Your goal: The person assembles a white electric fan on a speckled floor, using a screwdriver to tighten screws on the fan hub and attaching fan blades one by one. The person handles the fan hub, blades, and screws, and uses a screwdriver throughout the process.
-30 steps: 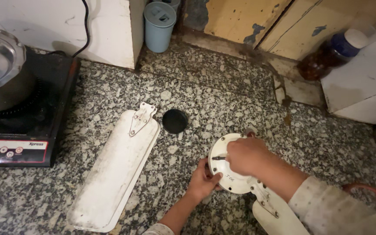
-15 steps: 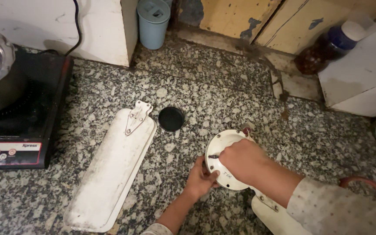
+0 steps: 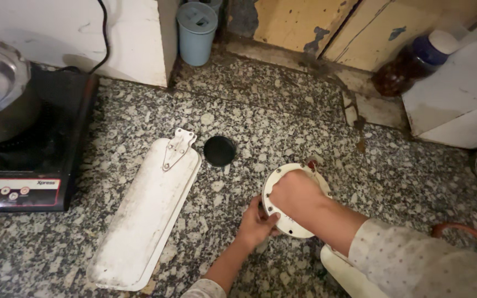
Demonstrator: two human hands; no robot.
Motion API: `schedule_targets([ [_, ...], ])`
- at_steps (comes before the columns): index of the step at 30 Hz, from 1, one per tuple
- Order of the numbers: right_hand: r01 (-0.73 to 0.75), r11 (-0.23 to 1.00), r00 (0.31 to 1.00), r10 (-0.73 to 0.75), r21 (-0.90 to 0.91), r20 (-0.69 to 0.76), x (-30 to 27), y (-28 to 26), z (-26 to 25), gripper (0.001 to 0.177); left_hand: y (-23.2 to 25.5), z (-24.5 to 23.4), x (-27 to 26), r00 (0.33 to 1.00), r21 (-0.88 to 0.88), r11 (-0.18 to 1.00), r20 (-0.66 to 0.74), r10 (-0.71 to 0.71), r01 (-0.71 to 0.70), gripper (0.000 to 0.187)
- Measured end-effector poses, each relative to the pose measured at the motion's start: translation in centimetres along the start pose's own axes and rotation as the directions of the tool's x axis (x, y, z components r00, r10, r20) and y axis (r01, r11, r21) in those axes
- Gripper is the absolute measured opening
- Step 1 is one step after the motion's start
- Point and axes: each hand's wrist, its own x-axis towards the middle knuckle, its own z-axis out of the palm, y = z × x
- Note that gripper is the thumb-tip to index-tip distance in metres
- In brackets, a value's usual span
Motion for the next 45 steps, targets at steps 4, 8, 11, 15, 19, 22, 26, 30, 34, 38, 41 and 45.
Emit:
schedule_targets([
  [4,-0.228,0.96,0.973,0.22,0.165,0.063,-0.9,0.4,-0.6,0.01,-0.7,-0.1,0.6,1.0,-0.082,0.996,0.023,-0.017,0.019,0.064],
  [8,-0.286,0.866,0.938,0.341,0.411,-0.064,-1.9,1.7,-1.1,0.016,-0.8,-0.3,0.5,1.0,-0.078,0.997,0.02,-0.005,0.006,0.065],
  [11,-0.281,0.83,0.926,0.366,0.483,-0.09,-2.5,2.1,-1.2,0.035,-0.4,-0.3,0.4,0.999,-0.075,0.997,0.021,-0.031,0.032,0.064],
  [15,-0.399,0.753,0.895,0.443,0.524,0.044,-2.7,1.6,-1.3,0.041,0.0,-0.1,0.4,0.999,-0.078,0.996,0.014,-0.052,0.053,0.066],
  [19,-0.444,0.759,0.882,0.465,0.476,0.081,-2.7,1.7,-1.5,0.031,0.0,0.0,0.4,0.999,-0.063,0.997,0.01,-0.053,0.054,0.065],
  [22,-0.418,0.747,0.882,0.469,0.517,0.036,-3.1,2.1,-1.2,0.036,-0.3,-0.1,0.9,0.997,-0.136,0.987,0.01,-0.082,0.082,0.067],
  [26,-0.46,0.732,0.87,0.485,0.504,0.089,-2.9,2.2,-1.1,0.037,-0.9,-0.3,1.6,0.997,-0.096,0.993,0.02,-0.073,0.075,0.068],
  [30,-0.485,0.727,0.851,0.52,0.486,0.072,-2.8,2.8,-1.1,0.035,-1.1,-0.7,2.8,0.998,-0.121,0.992,0.058,-0.038,0.045,0.066],
  [34,-0.488,0.66,0.836,0.542,0.571,0.089,-2.5,3.6,-1.4,0.034,-1.0,-1.0,3.6,0.993,-0.101,0.989,0.06,-0.106,0.111,0.065],
  [38,-0.516,0.674,0.832,0.54,0.528,0.124,-2.1,4.0,-1.3,0.032,-1.1,-0.7,4.0,0.994,-0.131,0.987,0.07,-0.084,0.093,0.063],
  [41,-0.47,0.677,0.842,0.537,0.566,0.057,-2.2,4.2,-1.0,0.033,-1.2,-0.6,3.9,0.996,-0.121,0.989,0.059,-0.072,0.079,0.062],
  [45,-0.494,0.669,0.834,0.544,0.555,0.088,-2.1,4.3,-1.3,0.037,-0.6,-0.7,3.4,0.996,-0.103,0.992,0.055,-0.069,0.074,0.061],
])
